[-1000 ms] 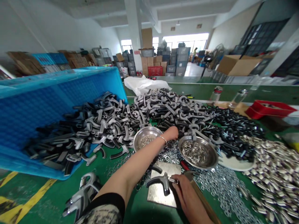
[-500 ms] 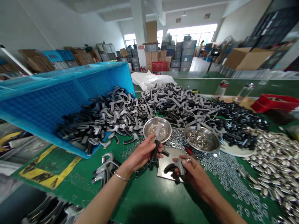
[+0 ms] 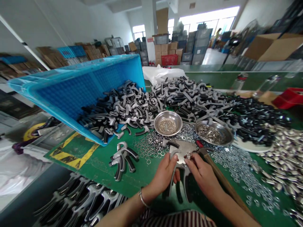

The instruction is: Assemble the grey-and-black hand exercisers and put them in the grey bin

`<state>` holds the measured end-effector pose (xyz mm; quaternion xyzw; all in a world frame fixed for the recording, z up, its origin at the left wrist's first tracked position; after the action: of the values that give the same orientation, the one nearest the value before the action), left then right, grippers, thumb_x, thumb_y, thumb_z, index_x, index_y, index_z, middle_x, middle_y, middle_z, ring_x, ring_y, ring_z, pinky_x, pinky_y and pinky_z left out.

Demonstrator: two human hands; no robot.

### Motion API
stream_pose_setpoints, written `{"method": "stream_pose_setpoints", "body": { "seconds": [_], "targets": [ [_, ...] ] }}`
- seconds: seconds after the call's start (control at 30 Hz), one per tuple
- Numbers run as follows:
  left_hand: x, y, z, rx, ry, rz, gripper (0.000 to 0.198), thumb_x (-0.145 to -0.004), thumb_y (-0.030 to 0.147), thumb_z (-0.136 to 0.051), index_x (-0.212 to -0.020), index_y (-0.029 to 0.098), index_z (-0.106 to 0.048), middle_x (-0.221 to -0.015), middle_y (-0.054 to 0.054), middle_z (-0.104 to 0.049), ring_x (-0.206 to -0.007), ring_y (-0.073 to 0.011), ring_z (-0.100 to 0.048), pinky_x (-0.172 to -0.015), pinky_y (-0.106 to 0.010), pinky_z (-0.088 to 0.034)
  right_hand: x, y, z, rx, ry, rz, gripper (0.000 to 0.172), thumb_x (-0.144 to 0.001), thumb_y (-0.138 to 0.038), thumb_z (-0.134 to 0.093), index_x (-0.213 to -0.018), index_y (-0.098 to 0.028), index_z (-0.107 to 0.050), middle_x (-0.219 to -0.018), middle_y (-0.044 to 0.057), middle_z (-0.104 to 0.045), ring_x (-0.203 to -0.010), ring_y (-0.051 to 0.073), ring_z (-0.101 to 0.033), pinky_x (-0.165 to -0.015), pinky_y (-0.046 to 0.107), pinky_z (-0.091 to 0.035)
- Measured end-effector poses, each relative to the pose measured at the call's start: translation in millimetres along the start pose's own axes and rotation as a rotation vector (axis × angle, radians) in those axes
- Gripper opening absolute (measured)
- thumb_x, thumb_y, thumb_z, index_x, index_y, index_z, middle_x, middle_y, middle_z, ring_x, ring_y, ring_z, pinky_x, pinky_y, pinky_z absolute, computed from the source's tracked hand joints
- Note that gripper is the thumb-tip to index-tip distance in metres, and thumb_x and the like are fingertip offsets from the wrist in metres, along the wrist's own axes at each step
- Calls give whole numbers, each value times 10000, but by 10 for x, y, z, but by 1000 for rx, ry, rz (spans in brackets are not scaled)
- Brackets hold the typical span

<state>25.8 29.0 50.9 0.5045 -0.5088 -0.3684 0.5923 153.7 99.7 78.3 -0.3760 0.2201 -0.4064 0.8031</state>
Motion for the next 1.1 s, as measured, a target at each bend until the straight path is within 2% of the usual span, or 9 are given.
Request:
{"method": "stream_pose_setpoints", "body": {
  "seconds": [0.13,0.27,0.5,0.6,0.7,0.83,0.93,1.0,1.1],
  "targets": [
    [32,-36,-87,-29,-48,28,444,-946,654,-384,-957,217,-459,-515,59,-527,-362,-105,-447,-370,-196,-297,9,-43,-26,97,-79,18,247,-996,-454,-388,-877,-255,-476,-725,20,-644,-689,229,-643,-644,298,-423],
    [50,-116,-156,-93,-52,72,455,-950,667,-346,-967,223,-442,-486,70,-499,-330,-112,-425,-330,-192,-277,72,-12,-61,70,-155,55,231,-996,-431,-402,-881,-250,-487,-735,18,-643,-692,220,-646,-628,287,-420],
    [119,-115,-142,-233,-11,35,443,-966,646,-310,-1051,241,-470,-460,58,-488,-347,-150,-439,-364,-229,-298,201,9,-94,-146,-72,-7,282,-996,-478,-393,-896,-241,-507,-708,-5,-620,-632,189,-619,-607,273,-449],
    [151,-123,-88,-319,16,-13,424,-990,586,-293,-1121,229,-479,-500,34,-537,-395,-175,-499,-420,-262,-343,231,-15,-168,-219,-182,-47,285,-1009,-485,-372,-914,-245,-492,-648,-37,-577,-542,166,-589,-555,262,-439],
    [192,-84,-43,-517,9,-82,416,-998,518,-318,-1205,195,-478,-591,-14,-620,-518,-216,-603,-526,-300,-424,244,-93,-132,-201,-236,9,263,-1006,-459,-395,-916,-239,-507,-689,-16,-606,-620,175,-613,-607,272,-459],
    [303,83,-109,-786,-146,-244,621,-843,662,-567,-1234,182,-508,-834,-88,-699,-757,-275,-685,-666,-332,-495,315,-209,-84,-218,-310,58,261,-996,-413,-398,-967,-245,-595,-912,47,-698,-856,207,-658,-785,309,-504],
    [335,162,-169,-953,-277,-258,795,-742,782,-597,-1232,161,-517,-900,-119,-707,-807,-300,-694,-674,-333,-506,373,-211,-100,-183,-304,28,274,-982,-408,-408,-1051,-236,-610,-1010,75,-705,-943,223,-659,-856,340,-505],
    [234,179,-182,-1050,-334,-223,832,-737,801,-581,-1238,141,-506,-910,-134,-716,-820,-316,-700,-672,-339,-507,347,-131,-142,-147,-303,-11,301,-990,-411,-387,-1076,-211,-594,-999,85,-701,-929,220,-663,-843,340,-512],
    [-133,169,-198,-1114,-397,-195,815,-756,767,-602,-1256,133,-486,-971,-149,-723,-879,-327,-708,-690,-333,-511,113,107,-164,-22,-346,-36,343,-1012,-424,-356,-1078,-180,-587,-882,67,-699,-787,200,-672,-736,316,-525]
  ]
}}
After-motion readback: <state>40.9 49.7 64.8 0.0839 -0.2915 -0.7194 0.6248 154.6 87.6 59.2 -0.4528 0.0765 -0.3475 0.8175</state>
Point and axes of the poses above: each hand's wrist, its own x-axis away from the middle knuckle, its own z-axis out of the back of the hand, y = z × x, the point moved 7 cm from there along -x, towards the middle knuckle
